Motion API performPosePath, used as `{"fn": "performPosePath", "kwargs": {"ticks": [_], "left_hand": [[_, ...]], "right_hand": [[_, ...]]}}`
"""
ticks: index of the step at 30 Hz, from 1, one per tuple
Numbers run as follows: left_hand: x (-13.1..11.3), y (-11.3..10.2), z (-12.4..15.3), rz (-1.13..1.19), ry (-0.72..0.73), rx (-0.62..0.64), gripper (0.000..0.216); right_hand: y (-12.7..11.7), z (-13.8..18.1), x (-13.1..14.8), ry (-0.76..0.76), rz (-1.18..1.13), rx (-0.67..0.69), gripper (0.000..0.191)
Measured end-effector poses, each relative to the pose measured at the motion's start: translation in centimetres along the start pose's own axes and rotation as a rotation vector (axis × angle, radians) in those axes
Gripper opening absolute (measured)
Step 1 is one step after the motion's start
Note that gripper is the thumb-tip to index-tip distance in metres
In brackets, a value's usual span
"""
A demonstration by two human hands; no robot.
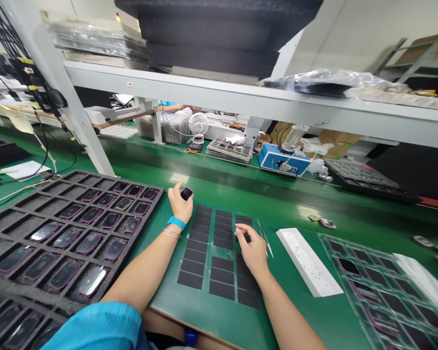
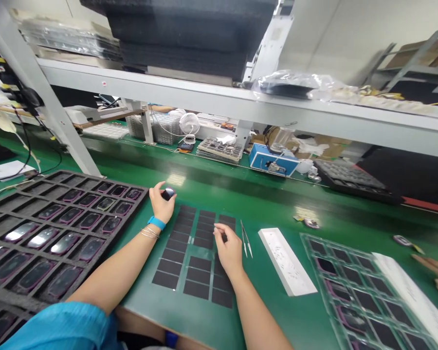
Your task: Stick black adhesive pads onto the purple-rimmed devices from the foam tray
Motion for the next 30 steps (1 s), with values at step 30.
{"fn": "performPosePath", "kwargs": {"ticks": [30], "left_hand": [[-1.2,0.7,0.3,0.039,0.091,0.05,0.053]], "right_hand": [[0.4,0.2,0.7,-0.036,0.034,0.071,0.022]]}}
Point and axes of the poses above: each hand's wrist, its own z-axis away from the middle knuckle, its own y-axis out of the palm, x = y × z, the point moved 5 cm from there along -z, towards the middle knuckle, and after that the axes turned 8 degrees about y, right-handed, at the moved point
